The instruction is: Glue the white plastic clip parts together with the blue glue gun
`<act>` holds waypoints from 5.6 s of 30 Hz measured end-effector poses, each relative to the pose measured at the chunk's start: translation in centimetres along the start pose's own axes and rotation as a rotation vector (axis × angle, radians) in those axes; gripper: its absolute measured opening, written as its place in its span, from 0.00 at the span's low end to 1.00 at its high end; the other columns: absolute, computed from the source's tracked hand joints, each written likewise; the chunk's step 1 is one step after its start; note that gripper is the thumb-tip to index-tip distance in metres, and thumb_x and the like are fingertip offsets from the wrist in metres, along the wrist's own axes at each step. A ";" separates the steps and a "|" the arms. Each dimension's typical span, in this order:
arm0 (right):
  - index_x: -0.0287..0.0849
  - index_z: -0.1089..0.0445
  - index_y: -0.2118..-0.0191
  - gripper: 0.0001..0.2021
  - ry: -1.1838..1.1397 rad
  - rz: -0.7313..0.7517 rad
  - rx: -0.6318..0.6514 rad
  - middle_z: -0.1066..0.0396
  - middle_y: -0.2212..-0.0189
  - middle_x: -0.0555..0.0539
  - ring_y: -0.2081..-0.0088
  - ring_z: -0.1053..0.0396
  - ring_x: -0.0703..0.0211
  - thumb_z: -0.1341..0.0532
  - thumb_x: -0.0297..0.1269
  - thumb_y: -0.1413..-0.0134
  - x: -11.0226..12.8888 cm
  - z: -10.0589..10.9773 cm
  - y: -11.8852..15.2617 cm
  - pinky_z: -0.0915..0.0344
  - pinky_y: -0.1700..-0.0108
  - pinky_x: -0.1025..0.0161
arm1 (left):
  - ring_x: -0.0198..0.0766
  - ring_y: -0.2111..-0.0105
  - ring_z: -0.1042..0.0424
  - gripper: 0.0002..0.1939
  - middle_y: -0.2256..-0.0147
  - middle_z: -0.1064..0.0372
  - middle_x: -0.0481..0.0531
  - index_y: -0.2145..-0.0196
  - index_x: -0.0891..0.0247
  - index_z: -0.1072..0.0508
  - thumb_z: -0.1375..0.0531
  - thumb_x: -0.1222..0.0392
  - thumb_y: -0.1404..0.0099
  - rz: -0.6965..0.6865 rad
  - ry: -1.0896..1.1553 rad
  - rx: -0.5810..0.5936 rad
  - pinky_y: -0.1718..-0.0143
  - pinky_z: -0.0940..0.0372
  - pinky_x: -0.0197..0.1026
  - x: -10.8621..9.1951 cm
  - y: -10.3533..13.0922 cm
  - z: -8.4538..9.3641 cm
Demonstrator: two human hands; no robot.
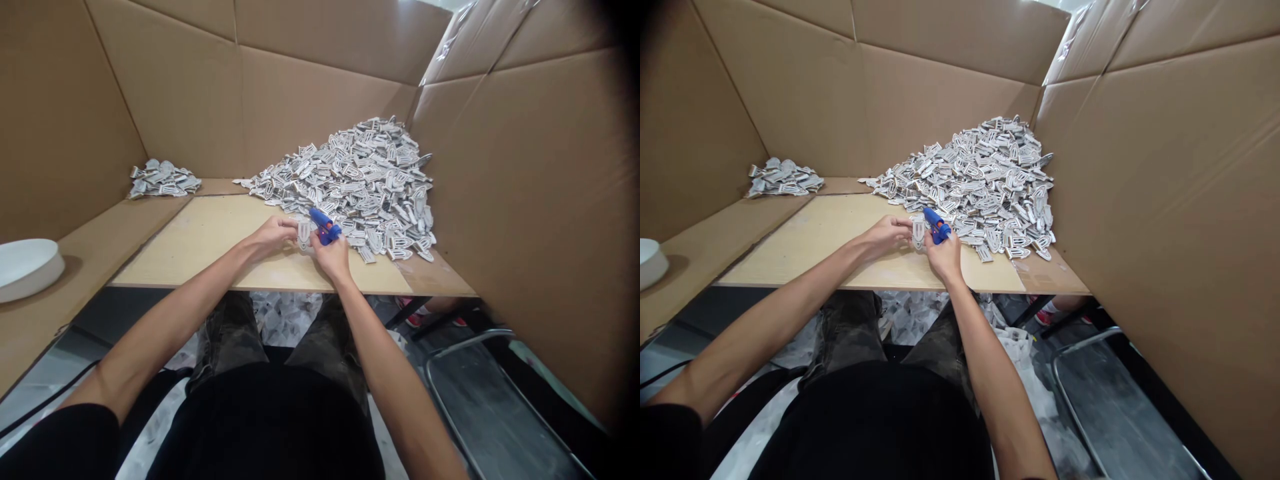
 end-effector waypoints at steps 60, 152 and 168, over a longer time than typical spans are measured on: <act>0.49 0.36 0.65 0.11 0.140 0.095 0.021 0.26 0.71 0.50 0.71 0.32 0.55 0.35 0.47 0.45 1.2 -0.7 0.6 0.36 0.63 0.60 | 0.34 0.74 0.28 0.12 0.70 0.23 0.55 0.69 0.67 0.23 0.29 0.55 0.41 -0.243 -0.290 -0.147 0.73 0.32 0.35 -0.2 -0.2 0.1; 0.48 0.40 0.64 0.07 0.203 0.221 0.079 0.31 0.70 0.50 0.68 0.37 0.56 0.40 0.42 0.42 1.8 -1.4 1.0 0.38 0.60 0.60 | 0.31 0.79 0.33 0.12 0.73 0.27 0.50 0.71 0.66 0.26 0.29 0.56 0.42 -0.260 -0.331 -0.156 0.77 0.42 0.34 -0.1 0.0 -0.2; 0.45 0.30 0.65 0.08 0.026 -0.059 -0.064 0.25 0.71 0.49 0.71 0.32 0.57 0.36 0.41 0.51 -0.2 -0.3 -0.1 0.33 0.63 0.61 | 0.35 0.72 0.23 0.09 0.67 0.22 0.56 0.69 0.64 0.30 0.33 0.61 0.37 -0.241 -0.176 -0.285 0.68 0.27 0.37 -0.5 0.2 1.3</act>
Point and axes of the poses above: each hand's wrist, its own y-axis away from the middle knuckle, its own z-axis out of the back of the hand, x = y × z, the point moved 7 cm from there along -y, towards the middle knuckle
